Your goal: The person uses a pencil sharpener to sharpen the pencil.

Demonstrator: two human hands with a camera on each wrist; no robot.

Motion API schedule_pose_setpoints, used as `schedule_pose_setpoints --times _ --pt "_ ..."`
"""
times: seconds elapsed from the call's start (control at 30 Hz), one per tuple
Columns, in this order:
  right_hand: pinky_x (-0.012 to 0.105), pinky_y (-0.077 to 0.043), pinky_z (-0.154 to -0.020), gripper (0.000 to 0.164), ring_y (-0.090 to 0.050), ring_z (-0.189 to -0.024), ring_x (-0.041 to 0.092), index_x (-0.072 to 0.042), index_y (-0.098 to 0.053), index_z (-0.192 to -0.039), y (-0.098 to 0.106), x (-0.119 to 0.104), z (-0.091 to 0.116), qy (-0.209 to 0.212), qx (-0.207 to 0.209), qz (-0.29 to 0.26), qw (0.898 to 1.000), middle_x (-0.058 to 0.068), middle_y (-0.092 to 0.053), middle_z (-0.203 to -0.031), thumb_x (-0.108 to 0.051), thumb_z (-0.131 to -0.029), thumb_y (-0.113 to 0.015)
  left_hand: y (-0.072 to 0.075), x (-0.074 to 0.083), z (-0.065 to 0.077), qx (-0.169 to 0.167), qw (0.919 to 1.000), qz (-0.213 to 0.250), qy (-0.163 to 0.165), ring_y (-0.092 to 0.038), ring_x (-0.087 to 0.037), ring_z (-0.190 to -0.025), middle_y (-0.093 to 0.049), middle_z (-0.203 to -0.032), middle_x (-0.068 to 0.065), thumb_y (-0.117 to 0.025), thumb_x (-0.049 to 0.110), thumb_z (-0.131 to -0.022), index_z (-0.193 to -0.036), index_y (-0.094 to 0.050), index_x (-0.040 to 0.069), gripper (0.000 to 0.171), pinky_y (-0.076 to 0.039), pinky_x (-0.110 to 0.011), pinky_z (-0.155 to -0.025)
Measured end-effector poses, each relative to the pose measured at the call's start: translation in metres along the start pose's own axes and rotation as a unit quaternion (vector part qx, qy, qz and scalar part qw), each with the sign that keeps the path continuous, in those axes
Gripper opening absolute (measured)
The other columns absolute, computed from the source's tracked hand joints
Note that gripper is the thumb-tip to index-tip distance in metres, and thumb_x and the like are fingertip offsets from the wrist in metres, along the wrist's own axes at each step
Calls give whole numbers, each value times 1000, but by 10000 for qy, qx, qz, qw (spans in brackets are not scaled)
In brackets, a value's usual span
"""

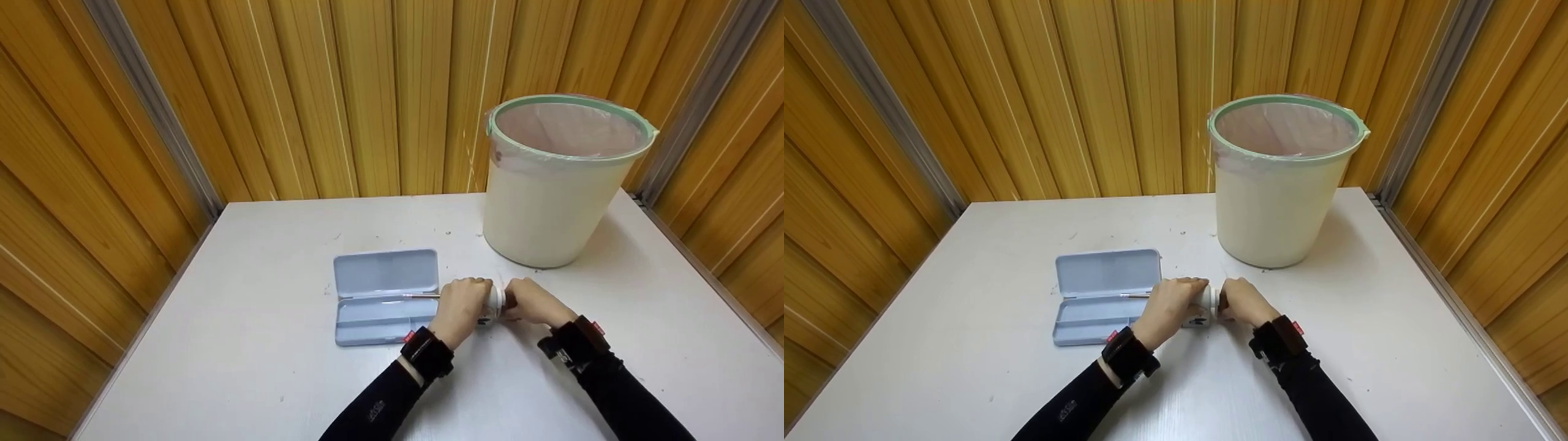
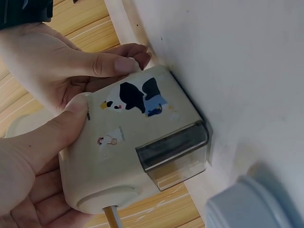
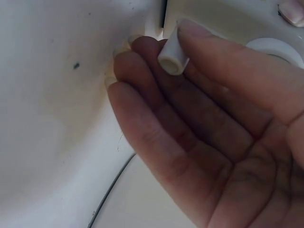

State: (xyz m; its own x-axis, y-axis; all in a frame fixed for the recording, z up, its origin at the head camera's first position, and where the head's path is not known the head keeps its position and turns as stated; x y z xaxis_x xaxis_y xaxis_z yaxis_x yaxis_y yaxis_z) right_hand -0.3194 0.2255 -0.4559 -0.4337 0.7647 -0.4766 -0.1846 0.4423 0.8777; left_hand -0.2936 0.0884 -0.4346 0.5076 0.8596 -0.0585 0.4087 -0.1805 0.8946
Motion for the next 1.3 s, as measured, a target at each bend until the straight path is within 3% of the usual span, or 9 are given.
schedule_pose_setpoints --times 0.3,0.53,0.67,0.77,0.97,1.17,1.3 --pt "22 -46 -52 14 -51 -55 6 -3 -68 -71 2 -2 9 -121 -297 14 9995 2 -67 -63 -4 -69 -82 1 5 0 -45 9999 -121 19 -68 -13 -67 -73 -81 8 -81 16 -73 -87 -70 22 19 -55 -25 -53" --pt "18 -47 -52 8 -54 -55 1 -4 -72 -70 12 -15 21 88 -734 -465 9962 1 -69 -62 -1 -72 -79 1 4 -1 -44 9999 -132 -41 -69 -13 -66 -73 -79 9 -80 23 -74 -85 -70 22 15 -54 -25 -52" --pt "17 -43 -52 9 -49 -55 -2 -7 -72 -68 21 -30 25 471 -531 -241 9972 -2 -67 -61 -2 -73 -78 2 -1 -1 53 10000 -76 18 -68 -13 -65 -73 -79 10 -78 16 -75 -85 -70 22 14 -54 -25 -51" --pt "18 -42 -52 11 -48 -55 -3 -7 -71 -68 25 -36 28 518 -326 -60 9981 -4 -65 -61 -1 -73 -78 2 -2 -2 86 9999 29 -71 -68 -13 -65 -73 -80 10 -77 13 -76 -85 -70 22 14 -54 -25 -50" --pt "19 -43 -56 9 -47 -58 -3 -6 -71 -69 33 -40 33 601 -189 -29 9980 -5 -64 -61 1 -74 -75 1 -1 -3 -13 9999 80 -144 -68 -13 -65 -73 -80 12 -83 28 -72 -85 -70 23 19 -53 -24 -51" --pt "21 -43 -59 9 -47 -62 -1 -7 -71 -73 39 -40 36 557 -18 -80 9984 -6 -65 -66 0 -77 -72 1 -1 -2 -38 9996 84 -260 -67 -12 -65 -72 -78 11 -81 21 -75 -84 -70 22 14 -53 -24 -52" --pt "23 -46 -62 7 -52 -67 0 -7 -72 -75 40 -44 36 568 110 -1 9983 -4 -69 -71 -2 -80 -73 1 -4 -2 14 9994 90 -348 -67 -12 -64 -72 -77 12 -83 26 -74 -82 -69 23 17 -52 -24 -51"
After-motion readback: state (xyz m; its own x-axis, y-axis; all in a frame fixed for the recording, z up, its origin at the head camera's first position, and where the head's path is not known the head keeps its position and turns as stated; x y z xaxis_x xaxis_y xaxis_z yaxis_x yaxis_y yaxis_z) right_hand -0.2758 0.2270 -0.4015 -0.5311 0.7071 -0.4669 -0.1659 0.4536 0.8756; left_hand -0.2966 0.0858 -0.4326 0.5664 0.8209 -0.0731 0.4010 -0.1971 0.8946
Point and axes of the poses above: each hand's wrist, its own z-axis away from the middle knuckle, its own y-axis out of the back of the hand, x = y × z, the point moved 4 cm from there along -z, towards the middle knuckle
